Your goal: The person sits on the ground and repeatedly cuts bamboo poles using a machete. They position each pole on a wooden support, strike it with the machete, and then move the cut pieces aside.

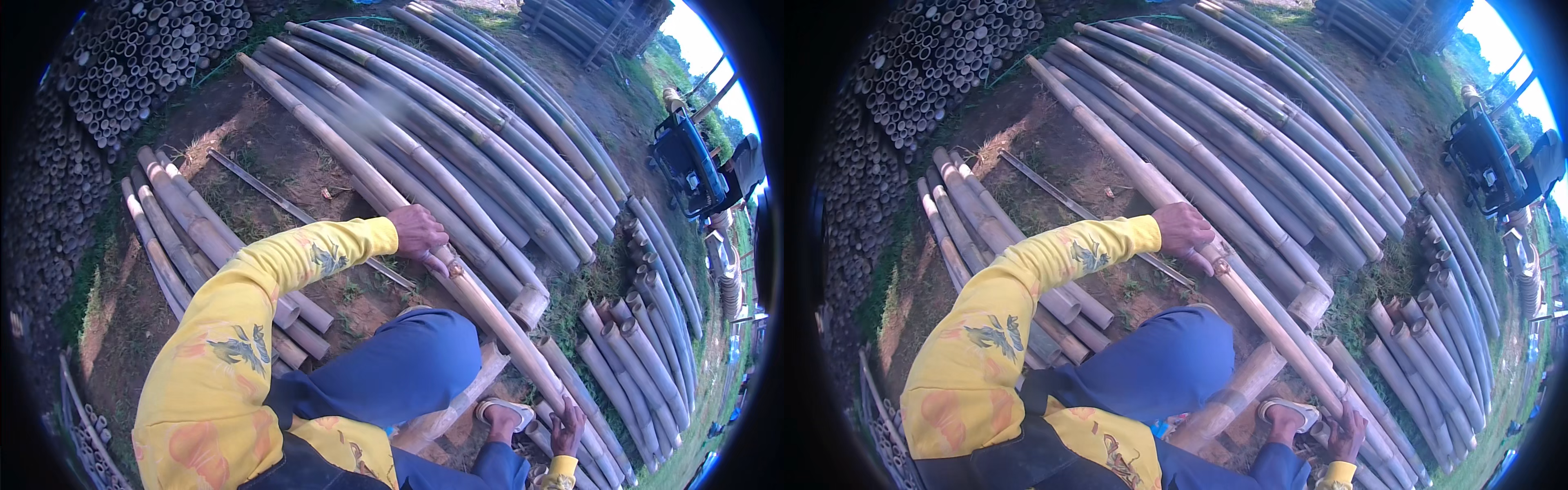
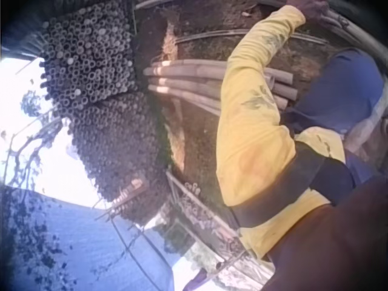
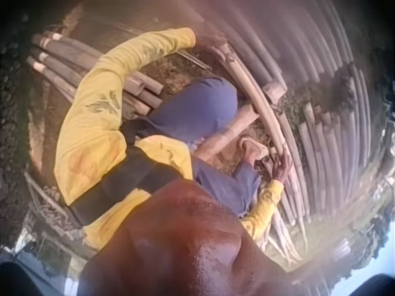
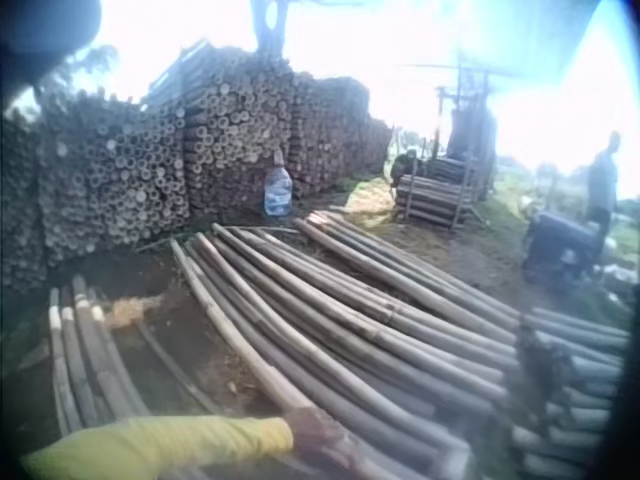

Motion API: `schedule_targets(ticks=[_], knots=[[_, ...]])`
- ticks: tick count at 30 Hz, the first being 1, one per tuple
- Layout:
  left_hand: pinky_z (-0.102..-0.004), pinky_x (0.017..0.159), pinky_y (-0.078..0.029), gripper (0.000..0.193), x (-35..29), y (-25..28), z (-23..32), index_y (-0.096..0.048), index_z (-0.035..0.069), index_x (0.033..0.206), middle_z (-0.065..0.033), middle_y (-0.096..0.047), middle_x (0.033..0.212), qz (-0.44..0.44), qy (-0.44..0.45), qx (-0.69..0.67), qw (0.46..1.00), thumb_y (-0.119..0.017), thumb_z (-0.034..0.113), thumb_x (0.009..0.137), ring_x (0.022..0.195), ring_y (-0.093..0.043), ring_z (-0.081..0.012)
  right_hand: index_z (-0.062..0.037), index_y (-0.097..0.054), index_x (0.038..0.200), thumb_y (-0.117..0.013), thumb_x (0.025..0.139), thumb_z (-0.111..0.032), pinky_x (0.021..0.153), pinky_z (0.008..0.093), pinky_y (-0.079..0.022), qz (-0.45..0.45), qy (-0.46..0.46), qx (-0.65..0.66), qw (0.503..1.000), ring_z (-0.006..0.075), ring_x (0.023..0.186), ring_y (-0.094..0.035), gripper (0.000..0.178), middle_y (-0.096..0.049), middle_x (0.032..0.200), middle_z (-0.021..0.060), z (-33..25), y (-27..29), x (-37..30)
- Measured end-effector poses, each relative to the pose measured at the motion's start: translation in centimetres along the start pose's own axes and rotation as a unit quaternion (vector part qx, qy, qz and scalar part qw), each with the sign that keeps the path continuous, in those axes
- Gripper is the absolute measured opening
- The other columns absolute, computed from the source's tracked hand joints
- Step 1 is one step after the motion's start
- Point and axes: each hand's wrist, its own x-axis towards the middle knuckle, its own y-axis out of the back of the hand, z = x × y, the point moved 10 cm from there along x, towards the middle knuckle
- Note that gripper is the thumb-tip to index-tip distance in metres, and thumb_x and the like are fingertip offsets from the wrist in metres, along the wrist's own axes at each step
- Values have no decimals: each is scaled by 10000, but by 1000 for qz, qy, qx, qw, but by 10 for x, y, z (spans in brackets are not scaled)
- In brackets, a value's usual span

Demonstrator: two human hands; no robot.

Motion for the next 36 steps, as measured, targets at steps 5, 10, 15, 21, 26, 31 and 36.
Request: schedule_targets(ticks=[5, 10, 15, 21, 26, 31, 36], knots=[[-456, 732, -579, 841, 32, -21, 36, -647, 63, 755, -132, -704, 788, -34, 6, -29, 999, -469, 879, 855, 796, -725, -343, -82, -608, 1410, -757, 834, -63, 1017, 447, -411, 59, 1, -6, 998, 363, 993, -589, 595, -639, 949, 161, 34, 16, -31], [-457, 733, -574, 812, 40, -18, 47, -637, 67, 748, -124, -682, 761, -30, 4, -17, 999, -497, 861, 851, 776, -714, -344, -97, -621, 1400, -755, 833, -56, 1012, 447, -412, 71, -12, 2, 997, 361, 1016, -592, 585, -659, 1042, 167, 39, 25, -31], [-441, 689, -556, 723, 34, -2, 24, -614, 87, 739, -92, -642, 716, -1, 6, 15, 1000, -586, 802, 842, 715, -689, -331, -125, -638, 1387, -770, 812, -34, 990, 444, -407, 116, 10, 26, 993, 344, 1010, -580, 597, -645, 1042, 128, 32, 27, -10], [-441, 672, -551, 694, 15, -1, 5, -609, 98, 752, -81, -631, 709, 2, 21, 19, 1000, -615, 788, 829, 704, -681, -323, -91, -640, 1394, -743, 858, -39, 1006, 422, -443, 80, 4, -5, 997, 370, 1073, -614, 549, -670, 1123, 158, 13, 21, 8], [-440, 682, -555, 697, 26, -17, 20, -606, 98, 755, -86, -637, 732, 3, 14, 19, 1000, -607, 791, 836, 739, -684, -321, -141, -639, 1386, -792, 792, -48, 1010, 432, -400, 115, 25, 38, 992, 322, 1039, -599, 621, -643, 1073, 103, 38, 16, -7], [-451, 703, -543, 690, 51, -41, 7, -613, 83, 765, -89, -628, 765, -39, 32, -13, 999, -621, 769, 841, 775, -678, -326, -202, -645, 1404, -764, 836, -85, 1037, 494, -404, 39, -56, 19, 998, 356, 1204, -626, 592, -672, 1287, 120, 71, -16, 31], [-461, 951, -489, 690, 59, -70, 27, -687, 78, 1111, -114, -661, 1072, -135, 20, -23, 990, -721, 698, 809, 1076, -649, -331, -214, -668, 1389, -792, 832, -130, 1083, 472, -444, 53, -60, 30, 996, 385, 1227, -607, 577, -678, 1321, 138, 93, -52, 69]])
